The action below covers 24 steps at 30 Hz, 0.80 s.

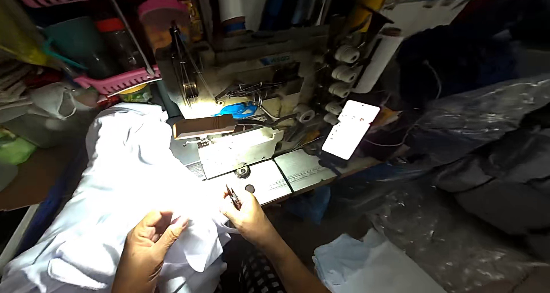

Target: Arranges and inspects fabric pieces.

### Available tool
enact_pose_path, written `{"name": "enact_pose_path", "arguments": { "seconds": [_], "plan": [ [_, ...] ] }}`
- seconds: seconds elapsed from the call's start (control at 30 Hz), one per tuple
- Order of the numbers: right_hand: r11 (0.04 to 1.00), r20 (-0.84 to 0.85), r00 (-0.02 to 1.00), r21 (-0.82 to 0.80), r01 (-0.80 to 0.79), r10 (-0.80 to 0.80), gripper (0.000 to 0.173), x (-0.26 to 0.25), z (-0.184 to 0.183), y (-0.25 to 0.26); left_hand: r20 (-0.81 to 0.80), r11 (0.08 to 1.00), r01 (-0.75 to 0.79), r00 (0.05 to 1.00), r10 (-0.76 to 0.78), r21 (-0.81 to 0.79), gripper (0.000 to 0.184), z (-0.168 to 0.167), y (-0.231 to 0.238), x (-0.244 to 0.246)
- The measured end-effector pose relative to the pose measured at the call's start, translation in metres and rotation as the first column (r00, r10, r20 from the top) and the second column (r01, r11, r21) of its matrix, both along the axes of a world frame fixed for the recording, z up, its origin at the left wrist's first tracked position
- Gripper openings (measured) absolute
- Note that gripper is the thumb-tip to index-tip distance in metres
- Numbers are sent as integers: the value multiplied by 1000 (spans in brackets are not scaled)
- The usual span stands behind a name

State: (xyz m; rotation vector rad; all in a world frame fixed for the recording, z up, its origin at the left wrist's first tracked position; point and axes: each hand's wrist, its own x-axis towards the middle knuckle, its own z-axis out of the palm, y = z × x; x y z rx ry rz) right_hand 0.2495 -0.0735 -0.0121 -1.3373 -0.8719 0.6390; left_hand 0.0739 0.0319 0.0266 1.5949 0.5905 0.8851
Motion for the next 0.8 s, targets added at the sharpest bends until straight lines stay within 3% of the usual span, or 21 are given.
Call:
{"name": "enact_pose_path", "arguments": {
  "seconds": [0.13,0.2,0.27,0.33,0.4,0.43,0.5,0.57,0.6,0.67,0.73,0.8],
  "plan": [
    [1000,325,946,10,-1,-2,48,-13,15,-9,-61,994,12,998,-5,107,17,17,-17,4],
    [1000,457,889,13,22,-26,43,-24,26,-6,-42,986,139,990,-136,91,17,26,-29,4],
    [994,426,898,65,87,-107,26,-24,19,6,52,964,264,963,-265,17,16,27,-27,1],
    [991,239,963,84,107,-125,20,-12,2,13,149,956,282,952,-268,-82,11,24,-17,-5],
    [994,-81,993,63,86,-80,20,-1,-5,11,250,948,223,954,-164,-227,9,22,-6,-8],
    [995,-291,955,64,80,-58,19,1,-2,9,305,926,205,947,-106,-316,9,21,-2,-7],
    [993,-664,746,107,43,39,7,-4,5,5,384,851,208,923,-8,-482,5,20,4,-6],
    [982,-813,558,188,-20,167,25,-9,11,4,413,770,198,906,92,-606,24,26,5,-2],
    [976,-822,531,209,-55,206,32,-10,14,4,401,763,169,907,127,-624,31,30,6,0],
    [966,-825,505,243,-91,256,38,-9,19,6,291,843,31,945,151,-538,33,33,12,-2],
    [963,-817,515,255,-82,260,30,-7,22,9,112,959,-61,989,95,-275,25,29,22,-10],
    [967,-763,605,252,-48,229,22,-6,24,11,-10,999,-10,1000,11,34,20,23,31,-21]
  ]
}}
